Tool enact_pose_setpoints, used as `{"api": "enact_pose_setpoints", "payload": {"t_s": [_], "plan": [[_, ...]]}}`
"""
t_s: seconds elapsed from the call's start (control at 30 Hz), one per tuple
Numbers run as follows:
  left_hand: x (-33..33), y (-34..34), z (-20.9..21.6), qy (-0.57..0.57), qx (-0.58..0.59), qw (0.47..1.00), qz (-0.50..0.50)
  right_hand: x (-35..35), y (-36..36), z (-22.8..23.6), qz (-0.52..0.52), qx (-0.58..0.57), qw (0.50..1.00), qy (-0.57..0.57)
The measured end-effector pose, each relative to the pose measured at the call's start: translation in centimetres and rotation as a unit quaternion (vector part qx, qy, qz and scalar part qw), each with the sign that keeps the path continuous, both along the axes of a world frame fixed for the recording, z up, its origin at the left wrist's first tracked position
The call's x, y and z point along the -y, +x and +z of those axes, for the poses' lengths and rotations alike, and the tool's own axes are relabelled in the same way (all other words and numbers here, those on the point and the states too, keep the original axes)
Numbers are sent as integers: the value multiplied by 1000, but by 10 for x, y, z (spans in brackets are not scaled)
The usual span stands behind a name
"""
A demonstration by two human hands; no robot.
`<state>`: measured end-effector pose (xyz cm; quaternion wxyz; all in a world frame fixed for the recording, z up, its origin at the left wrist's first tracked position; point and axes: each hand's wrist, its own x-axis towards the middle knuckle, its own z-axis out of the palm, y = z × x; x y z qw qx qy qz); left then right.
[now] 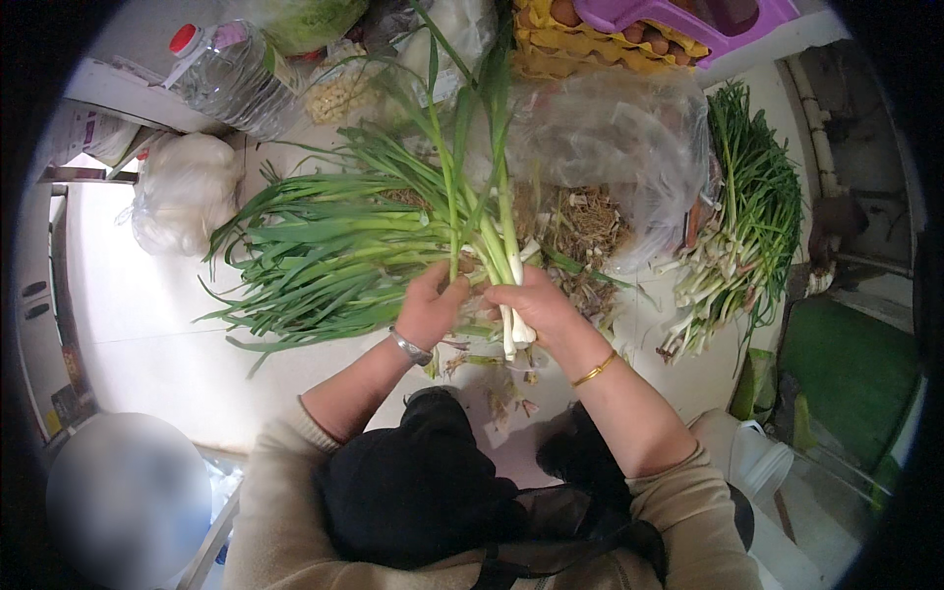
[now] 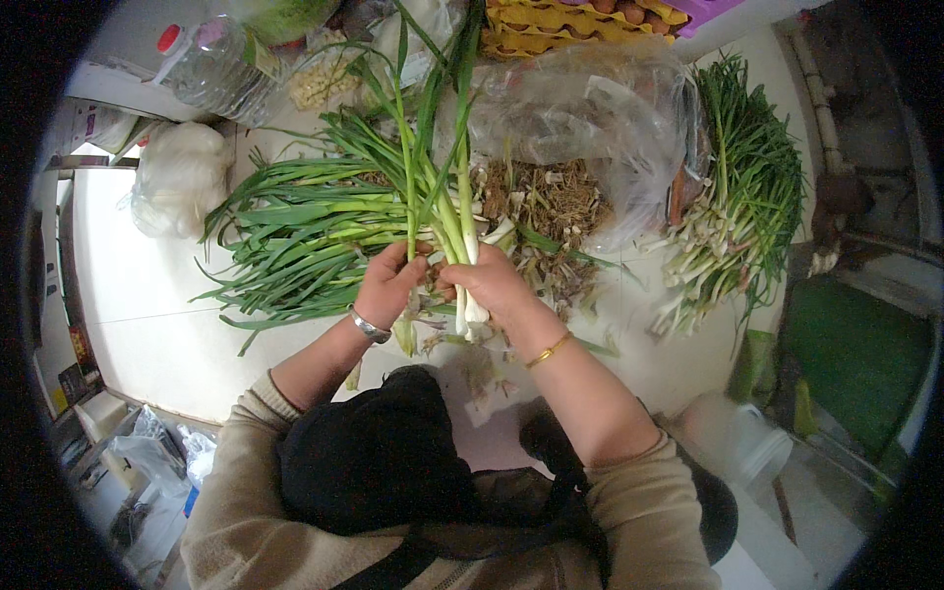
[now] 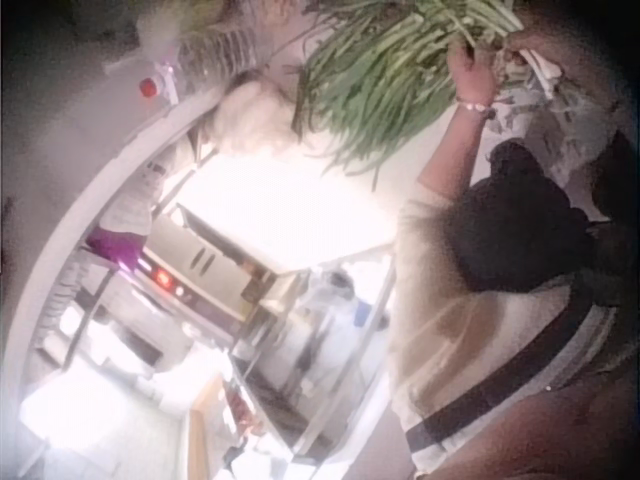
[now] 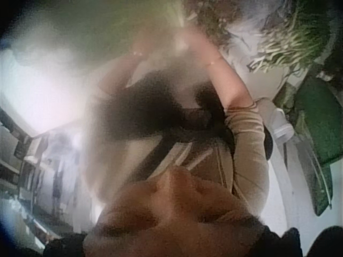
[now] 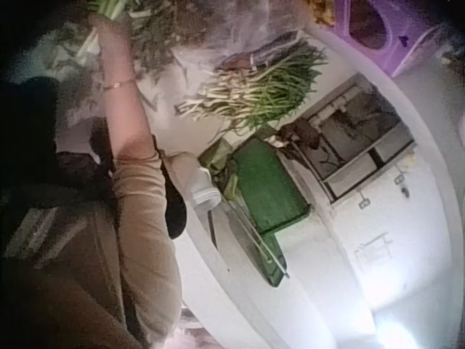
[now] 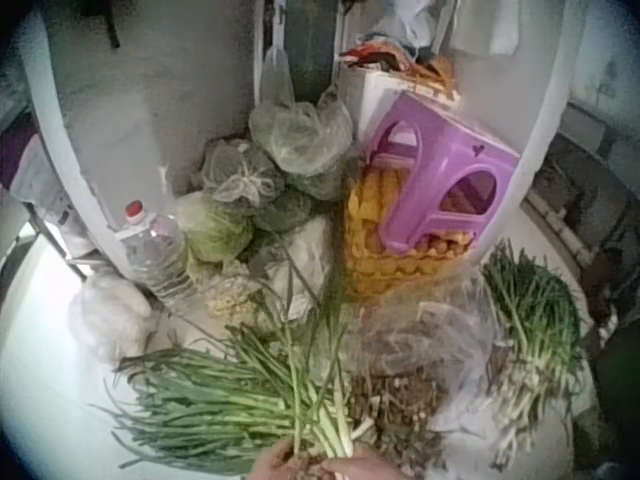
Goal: The person trims the root ends and outer layers of green onions by hand, separating the cleaned stalks into a neat pile on the table. The person repeatedly picks up bunches, removes unwanted parts, and places the trimmed onions aside.
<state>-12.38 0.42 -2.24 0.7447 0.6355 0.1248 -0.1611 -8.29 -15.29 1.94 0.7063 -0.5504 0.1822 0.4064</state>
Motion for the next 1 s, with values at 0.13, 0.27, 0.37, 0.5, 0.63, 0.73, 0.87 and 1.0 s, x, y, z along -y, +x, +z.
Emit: {"api": "enact_pose_setpoints", "payload": {"t_s": [0.13,0.27,0.37,0.5,0.63,0.73,0.87,1.0], "plan": [[-6,-8,2,-30,-57,995,-75,4,5,-3,1,20,999,-40],[1,-20,1,-13,-72,987,-142,2,3,-9,-23,1,1000,-4],[4,-22,-2,28,-42,983,-178,-2,2,-12,-37,-6,999,16],[3,-21,0,-16,-16,981,-193,2,5,-10,-65,-34,997,12],[6,-22,4,-56,-61,980,-180,5,5,-9,-22,-34,999,-2],[12,-31,1,57,-17,971,-232,6,2,-6,39,9,999,-32],[13,-58,-14,200,174,859,-437,44,20,37,118,80,976,-164],[-3,-46,-45,415,72,726,-544,158,37,162,199,124,945,-228]]}}
